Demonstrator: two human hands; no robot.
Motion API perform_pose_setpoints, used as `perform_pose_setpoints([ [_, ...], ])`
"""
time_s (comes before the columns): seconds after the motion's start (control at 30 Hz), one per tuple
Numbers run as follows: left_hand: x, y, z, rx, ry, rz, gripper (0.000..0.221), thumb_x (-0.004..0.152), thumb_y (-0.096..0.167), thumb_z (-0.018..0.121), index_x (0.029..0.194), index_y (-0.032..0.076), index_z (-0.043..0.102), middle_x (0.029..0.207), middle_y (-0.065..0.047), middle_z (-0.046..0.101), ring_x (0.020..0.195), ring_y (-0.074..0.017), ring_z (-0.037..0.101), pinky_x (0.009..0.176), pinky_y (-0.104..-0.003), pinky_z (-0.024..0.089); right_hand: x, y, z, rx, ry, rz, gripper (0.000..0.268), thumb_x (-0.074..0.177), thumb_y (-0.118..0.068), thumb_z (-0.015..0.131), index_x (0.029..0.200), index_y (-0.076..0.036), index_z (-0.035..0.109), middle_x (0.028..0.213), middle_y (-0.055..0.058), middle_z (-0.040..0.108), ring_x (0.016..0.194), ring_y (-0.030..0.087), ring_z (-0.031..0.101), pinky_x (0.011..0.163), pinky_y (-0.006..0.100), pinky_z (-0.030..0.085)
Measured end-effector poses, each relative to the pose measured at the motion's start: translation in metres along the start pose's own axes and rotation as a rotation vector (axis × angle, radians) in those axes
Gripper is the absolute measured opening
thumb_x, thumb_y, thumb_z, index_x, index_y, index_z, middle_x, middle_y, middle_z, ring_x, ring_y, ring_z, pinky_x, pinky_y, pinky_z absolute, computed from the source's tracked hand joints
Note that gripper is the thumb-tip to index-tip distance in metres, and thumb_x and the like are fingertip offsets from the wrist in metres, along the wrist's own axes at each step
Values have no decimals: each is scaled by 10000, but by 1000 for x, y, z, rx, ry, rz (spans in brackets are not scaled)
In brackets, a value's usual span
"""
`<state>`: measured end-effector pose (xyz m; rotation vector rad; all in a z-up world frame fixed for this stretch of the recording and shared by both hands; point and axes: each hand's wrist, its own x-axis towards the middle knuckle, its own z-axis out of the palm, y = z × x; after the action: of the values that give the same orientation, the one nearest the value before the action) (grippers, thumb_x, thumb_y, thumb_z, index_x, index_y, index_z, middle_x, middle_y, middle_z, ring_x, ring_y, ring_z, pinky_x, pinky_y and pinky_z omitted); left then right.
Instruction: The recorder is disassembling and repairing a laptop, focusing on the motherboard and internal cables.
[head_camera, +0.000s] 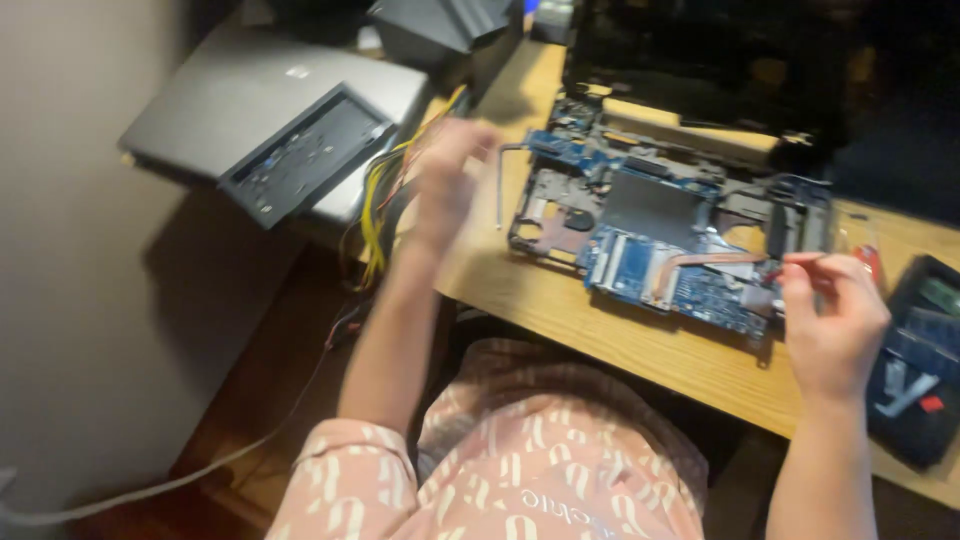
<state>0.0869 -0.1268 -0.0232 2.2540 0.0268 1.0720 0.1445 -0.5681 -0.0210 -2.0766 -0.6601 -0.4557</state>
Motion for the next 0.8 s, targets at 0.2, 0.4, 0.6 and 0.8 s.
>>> perform_pose_setpoints([
  [0.2, 11, -102, -125, 347, 108, -316, 199, 905, 39, 702, 1097, 19, 750, 985, -131, 752, 929, -288, 709, 871, -402, 538, -4, 9, 2, 42, -56, 15, 118, 1157, 68, 654, 1059, 76, 589, 1125, 126, 664, 995, 155, 717, 917, 255, 573],
  [0.4, 17, 8, -98, 406, 72, -39, 212, 889, 43, 784, 1086, -3, 718, 1085, -174, 722, 1009, -399, 636, 910, -482, 467, -2, 8, 9, 179, -46, 136, 51, 1182, 14, 650, 1148, 47, 633, 1056, 102, 708, 973, 146, 713, 900, 257, 563],
  [0.6, -45, 104, 22, -304, -433, 145, 429, 875, 204, 849, 1243, 81, 666, 1266, -88, 678, 1229, -294, 601, 1080, -440, 466, 1, -32, 37, 466, -173, 250, 89, 1079, -8, 640, 1150, 0, 587, 1053, 82, 715, 983, 155, 707, 926, 307, 593],
  [0.8, -76, 139, 68, -161, -465, 170, 708, 822, 318, 835, 1415, 71, 537, 1360, -101, 610, 1337, -335, 503, 1192, -571, 265, 6, -58, 60, 611, -206, 385, 150, 1052, -2, 598, 1200, 17, 582, 1075, 71, 708, 981, 149, 697, 931, 318, 586],
])
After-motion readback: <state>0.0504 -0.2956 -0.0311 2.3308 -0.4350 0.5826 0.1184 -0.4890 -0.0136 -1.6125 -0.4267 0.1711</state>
